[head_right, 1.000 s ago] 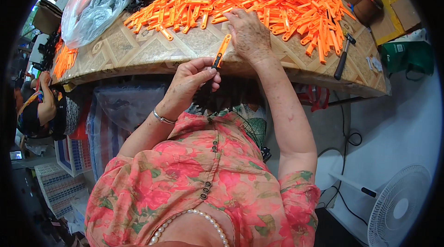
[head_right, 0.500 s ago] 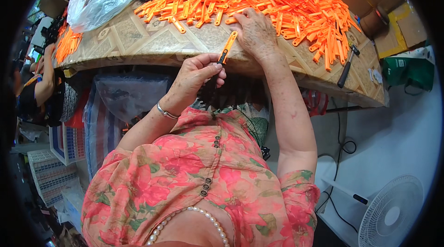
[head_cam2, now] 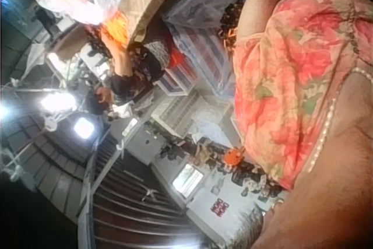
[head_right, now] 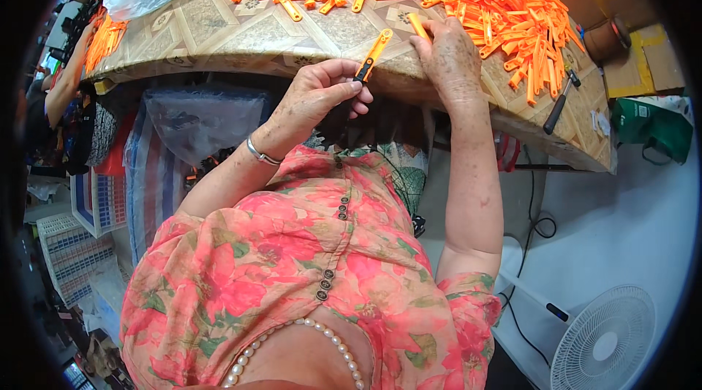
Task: The person assembles small orange plastic components by inserting them into a black plastic holder. They use a hammer to tap the orange piece into place, then remove the completed assembly and place it on a pile of similar items. This repetitive process is performed continuously throughout the video.
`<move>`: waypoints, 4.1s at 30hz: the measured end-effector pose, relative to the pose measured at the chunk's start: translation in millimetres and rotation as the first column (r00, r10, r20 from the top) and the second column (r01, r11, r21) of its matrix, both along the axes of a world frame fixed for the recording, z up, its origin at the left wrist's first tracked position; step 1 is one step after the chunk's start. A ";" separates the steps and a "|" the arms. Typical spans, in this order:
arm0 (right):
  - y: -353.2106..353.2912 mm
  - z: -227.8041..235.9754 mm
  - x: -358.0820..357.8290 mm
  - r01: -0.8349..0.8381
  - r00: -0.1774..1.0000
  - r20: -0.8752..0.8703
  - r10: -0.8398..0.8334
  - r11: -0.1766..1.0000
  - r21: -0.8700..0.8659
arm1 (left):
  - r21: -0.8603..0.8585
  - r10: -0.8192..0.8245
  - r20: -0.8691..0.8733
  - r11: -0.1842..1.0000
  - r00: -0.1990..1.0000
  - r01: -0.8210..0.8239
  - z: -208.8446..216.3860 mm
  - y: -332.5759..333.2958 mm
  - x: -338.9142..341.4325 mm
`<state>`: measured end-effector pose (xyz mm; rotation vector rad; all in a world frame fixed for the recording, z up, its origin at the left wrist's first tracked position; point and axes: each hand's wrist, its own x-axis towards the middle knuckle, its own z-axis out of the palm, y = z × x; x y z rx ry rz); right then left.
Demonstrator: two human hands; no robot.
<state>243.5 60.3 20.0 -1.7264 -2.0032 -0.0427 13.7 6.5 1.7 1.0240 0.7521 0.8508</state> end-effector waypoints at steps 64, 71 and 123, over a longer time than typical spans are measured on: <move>-125.2 3.9 -2.4 -0.489 0.870 0.078 0.487 0.872 0.013 | 0.222 -0.389 -0.565 0.778 0.728 0.588 14.9 -6.3 11.1; -130.4 -3.7 -5.3 -0.461 0.883 0.134 0.450 0.885 0.067 | 0.428 -0.181 -0.631 0.730 0.755 0.533 12.7 -11.7 13.3; -80.6 10.6 114.8 0.213 0.965 0.026 -0.260 0.839 0.501 | -0.133 -0.176 -0.065 0.977 0.982 0.167 7.0 -9.1 13.4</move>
